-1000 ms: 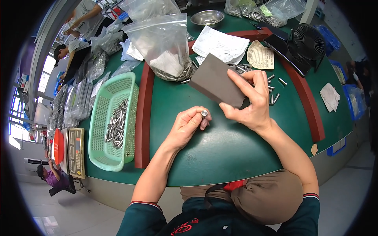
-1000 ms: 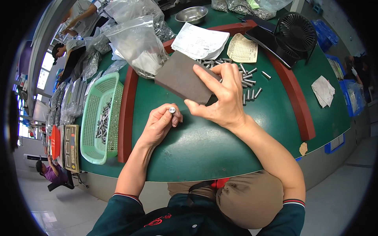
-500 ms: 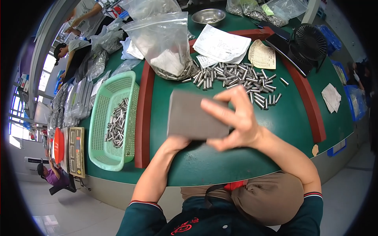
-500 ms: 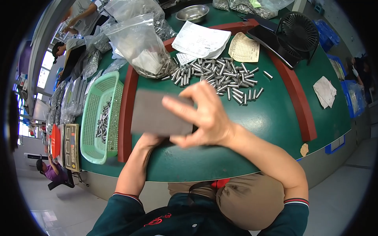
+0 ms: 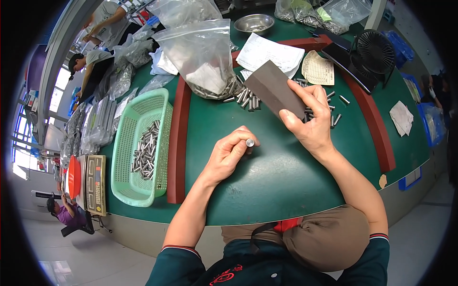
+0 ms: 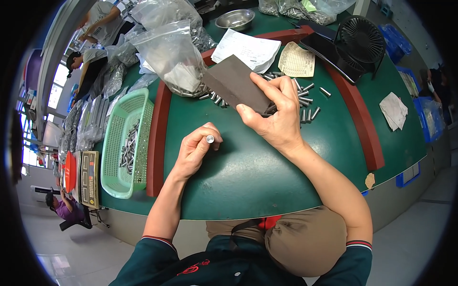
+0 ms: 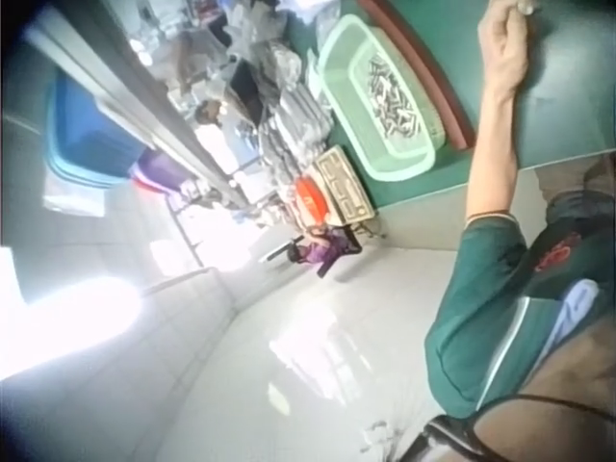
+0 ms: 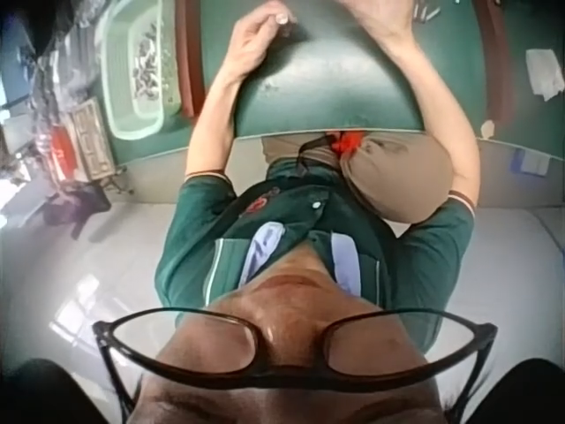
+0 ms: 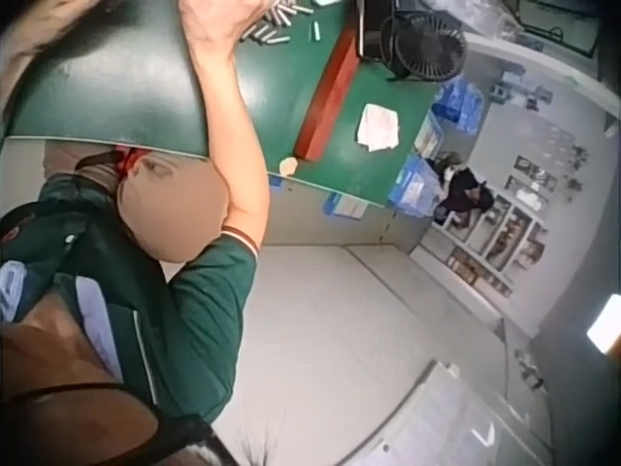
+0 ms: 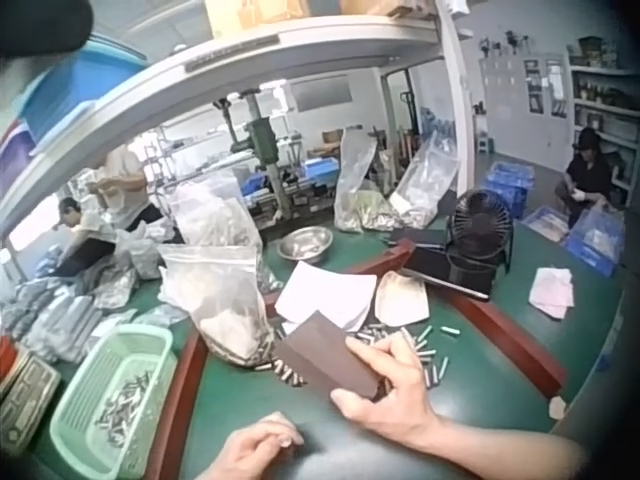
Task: Manually sanding small cylindrical metal parts using a sanding block at a workshop bench.
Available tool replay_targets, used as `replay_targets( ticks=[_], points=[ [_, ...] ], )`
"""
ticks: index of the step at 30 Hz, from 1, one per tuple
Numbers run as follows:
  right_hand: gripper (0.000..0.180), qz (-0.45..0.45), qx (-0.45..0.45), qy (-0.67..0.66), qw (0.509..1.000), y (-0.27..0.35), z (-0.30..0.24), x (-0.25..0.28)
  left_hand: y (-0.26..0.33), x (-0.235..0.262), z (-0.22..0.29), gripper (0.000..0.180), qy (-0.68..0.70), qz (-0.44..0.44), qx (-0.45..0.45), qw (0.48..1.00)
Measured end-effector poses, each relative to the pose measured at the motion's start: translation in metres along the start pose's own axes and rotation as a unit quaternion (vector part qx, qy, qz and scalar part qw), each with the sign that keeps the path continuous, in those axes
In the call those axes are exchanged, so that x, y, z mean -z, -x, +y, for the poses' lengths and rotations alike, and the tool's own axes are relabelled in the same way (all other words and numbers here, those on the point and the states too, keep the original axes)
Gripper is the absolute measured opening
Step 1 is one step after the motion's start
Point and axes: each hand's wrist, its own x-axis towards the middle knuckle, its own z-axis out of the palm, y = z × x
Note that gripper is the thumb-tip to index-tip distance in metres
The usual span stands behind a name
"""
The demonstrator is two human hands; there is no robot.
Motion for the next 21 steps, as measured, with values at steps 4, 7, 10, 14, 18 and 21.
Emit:
replay_targets(
  ticks=[4, 7, 10, 14, 18, 21],
  points=[
    [0.057, -0.018, 0.006, 0.028, 0.999, 0.000, 0.000, 0.002, -0.001, 0.000, 0.000, 0.022, -0.011, 0.015, 0.002, 1.000],
    [0.057, -0.017, 0.014, 0.034, 0.999, 0.001, 0.000, 0.000, -0.001, 0.001, -0.003, 0.022, 0.021, 0.023, 0.008, 0.999],
    [0.060, -0.021, 0.080, 0.043, 0.996, 0.002, -0.006, -0.001, 0.002, 0.003, -0.007, 0.021, 0.040, 0.038, 0.016, 0.998],
    [0.068, -0.149, 0.281, 0.017, 0.948, 0.009, -0.038, 0.003, 0.007, -0.008, 0.010, 0.019, 0.069, 0.206, 0.189, 0.958],
    [0.065, -0.069, 0.172, 0.121, 0.975, -0.002, -0.012, 0.002, 0.002, 0.013, -0.003, 0.020, -0.070, 0.039, 0.028, 0.996],
    [0.066, -0.044, 0.188, 0.116, 0.974, -0.002, -0.019, 0.007, 0.002, 0.013, -0.003, 0.019, -0.059, 0.080, 0.041, 0.994]
  ],
)
